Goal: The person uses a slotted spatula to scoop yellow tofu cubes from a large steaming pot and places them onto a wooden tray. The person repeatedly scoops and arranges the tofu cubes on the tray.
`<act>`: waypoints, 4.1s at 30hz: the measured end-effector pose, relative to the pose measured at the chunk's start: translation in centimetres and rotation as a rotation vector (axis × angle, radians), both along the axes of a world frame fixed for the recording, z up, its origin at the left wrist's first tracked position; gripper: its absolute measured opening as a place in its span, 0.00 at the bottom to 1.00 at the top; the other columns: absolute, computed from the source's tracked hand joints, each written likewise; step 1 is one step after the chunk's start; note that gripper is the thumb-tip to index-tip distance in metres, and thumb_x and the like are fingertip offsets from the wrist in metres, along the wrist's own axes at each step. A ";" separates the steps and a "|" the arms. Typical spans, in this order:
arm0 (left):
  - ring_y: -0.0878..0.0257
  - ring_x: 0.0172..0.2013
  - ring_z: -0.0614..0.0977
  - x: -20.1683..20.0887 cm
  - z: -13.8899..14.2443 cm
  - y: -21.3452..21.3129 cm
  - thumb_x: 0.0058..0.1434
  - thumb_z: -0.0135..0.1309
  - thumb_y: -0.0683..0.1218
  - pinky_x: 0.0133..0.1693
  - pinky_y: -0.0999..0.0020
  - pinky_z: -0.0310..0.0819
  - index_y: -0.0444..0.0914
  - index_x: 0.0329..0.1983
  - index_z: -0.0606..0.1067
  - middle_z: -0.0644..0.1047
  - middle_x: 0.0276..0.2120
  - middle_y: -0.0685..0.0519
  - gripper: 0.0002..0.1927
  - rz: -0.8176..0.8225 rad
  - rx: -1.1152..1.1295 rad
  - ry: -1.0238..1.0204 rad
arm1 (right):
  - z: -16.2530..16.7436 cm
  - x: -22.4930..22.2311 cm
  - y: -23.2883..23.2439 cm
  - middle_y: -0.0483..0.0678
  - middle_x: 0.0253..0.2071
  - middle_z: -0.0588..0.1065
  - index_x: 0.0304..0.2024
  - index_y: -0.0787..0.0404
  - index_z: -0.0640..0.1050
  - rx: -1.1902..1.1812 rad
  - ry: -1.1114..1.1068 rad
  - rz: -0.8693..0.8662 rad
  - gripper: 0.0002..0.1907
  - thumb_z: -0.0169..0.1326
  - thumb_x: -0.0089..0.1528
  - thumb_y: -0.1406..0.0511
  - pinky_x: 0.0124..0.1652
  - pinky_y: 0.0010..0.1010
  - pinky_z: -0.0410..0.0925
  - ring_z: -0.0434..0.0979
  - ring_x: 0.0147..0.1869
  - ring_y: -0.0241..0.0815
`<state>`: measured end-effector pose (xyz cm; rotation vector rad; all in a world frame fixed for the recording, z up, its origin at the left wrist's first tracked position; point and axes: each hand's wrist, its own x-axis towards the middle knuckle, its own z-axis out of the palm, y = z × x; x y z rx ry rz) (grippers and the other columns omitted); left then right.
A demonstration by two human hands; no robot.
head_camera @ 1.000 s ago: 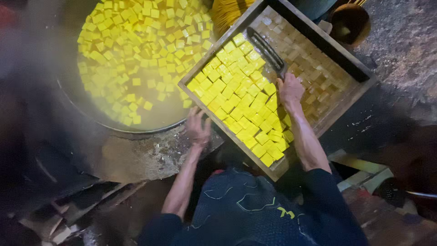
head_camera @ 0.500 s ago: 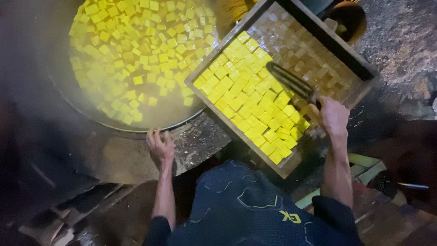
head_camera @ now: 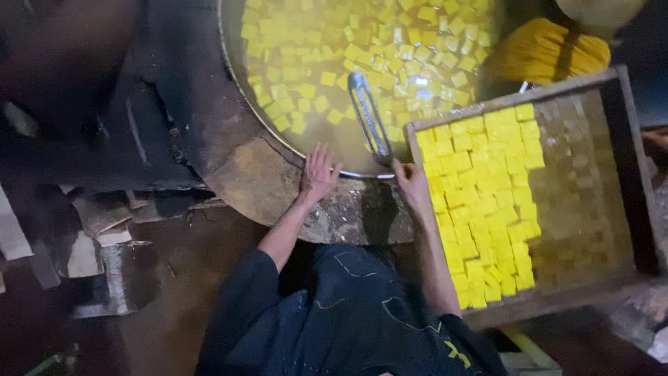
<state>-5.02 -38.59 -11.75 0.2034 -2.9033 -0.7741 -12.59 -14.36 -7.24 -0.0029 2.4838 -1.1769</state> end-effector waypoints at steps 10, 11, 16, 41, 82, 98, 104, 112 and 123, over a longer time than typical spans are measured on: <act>0.38 0.72 0.57 -2.6 -1.8 -4.1 0.71 0.43 0.62 0.70 0.41 0.48 0.31 0.63 0.70 0.61 0.69 0.30 0.33 -0.034 0.160 -0.199 | -5.8 -10.4 -13.5 0.65 0.40 0.79 0.39 0.59 0.82 0.569 -0.002 0.286 0.26 0.52 0.64 0.44 0.44 0.56 0.71 0.79 0.45 0.69; 0.39 0.72 0.58 -2.7 -2.4 -4.4 0.71 0.43 0.62 0.70 0.41 0.48 0.31 0.63 0.70 0.61 0.69 0.30 0.33 -0.038 0.157 -0.182 | -6.4 -12.5 -14.6 0.64 0.39 0.79 0.39 0.59 0.81 0.597 0.071 0.345 0.24 0.51 0.66 0.46 0.42 0.56 0.72 0.80 0.43 0.68; 0.38 0.71 0.58 -2.7 -4.8 -4.9 0.71 0.44 0.61 0.68 0.42 0.49 0.28 0.65 0.68 0.61 0.69 0.29 0.34 -0.038 0.130 -0.124 | -7.6 -20.7 -17.9 0.63 0.36 0.79 0.37 0.62 0.80 0.554 0.228 0.579 0.22 0.52 0.66 0.49 0.38 0.56 0.71 0.80 0.38 0.67; 0.40 0.69 0.63 -1.9 -5.3 -4.6 0.69 0.49 0.59 0.67 0.41 0.53 0.31 0.59 0.73 0.64 0.67 0.34 0.29 -0.021 0.239 -0.108 | -8.7 -8.3 -14.6 0.52 0.27 0.81 0.41 0.67 0.83 0.026 0.002 -0.025 0.24 0.57 0.65 0.51 0.36 0.35 0.72 0.82 0.32 0.40; 0.36 0.60 0.70 -0.2 -5.0 1.5 0.59 0.54 0.51 0.59 0.37 0.59 0.38 0.44 0.78 0.74 0.53 0.35 0.15 0.030 -0.073 0.146 | -1.3 -5.4 3.5 0.43 0.30 0.78 0.47 0.65 0.80 -0.410 0.303 -0.537 0.15 0.61 0.65 0.60 0.31 0.25 0.70 0.76 0.29 0.31; 0.40 0.64 0.68 -0.7 0.5 14.9 0.59 0.62 0.43 0.65 0.45 0.60 0.36 0.56 0.74 0.70 0.62 0.39 0.22 -0.075 0.078 0.252 | 0.3 16.9 43.9 0.55 0.49 0.78 0.58 0.61 0.79 0.589 0.542 -0.474 0.21 0.64 0.65 0.60 0.48 0.43 0.71 0.79 0.51 0.56; 0.42 0.64 0.70 -1.5 2.6 23.4 0.64 0.61 0.42 0.67 0.47 0.61 0.36 0.57 0.74 0.72 0.62 0.40 0.19 -0.196 0.111 0.325 | -0.7 18.0 45.5 0.54 0.52 0.73 0.61 0.62 0.76 0.530 0.557 -0.403 0.21 0.59 0.65 0.69 0.51 0.39 0.70 0.75 0.55 0.54; 0.45 0.58 0.76 -6.0 3.3 42.3 0.60 0.62 0.44 0.61 0.52 0.69 0.36 0.55 0.76 0.76 0.55 0.43 0.19 -0.489 0.362 0.349 | 1.9 17.0 44.6 0.52 0.50 0.75 0.59 0.61 0.78 0.477 0.616 -0.394 0.20 0.60 0.64 0.68 0.51 0.39 0.70 0.76 0.55 0.54; 0.43 0.51 0.76 -14.9 4.4 54.1 0.57 0.56 0.41 0.52 0.52 0.72 0.35 0.42 0.76 0.76 0.49 0.41 0.10 -0.878 0.081 0.395 | 3.3 27.4 46.1 0.51 0.52 0.73 0.64 0.70 0.74 -0.059 0.534 -0.947 0.20 0.55 0.70 0.72 0.53 0.30 0.70 0.75 0.53 0.40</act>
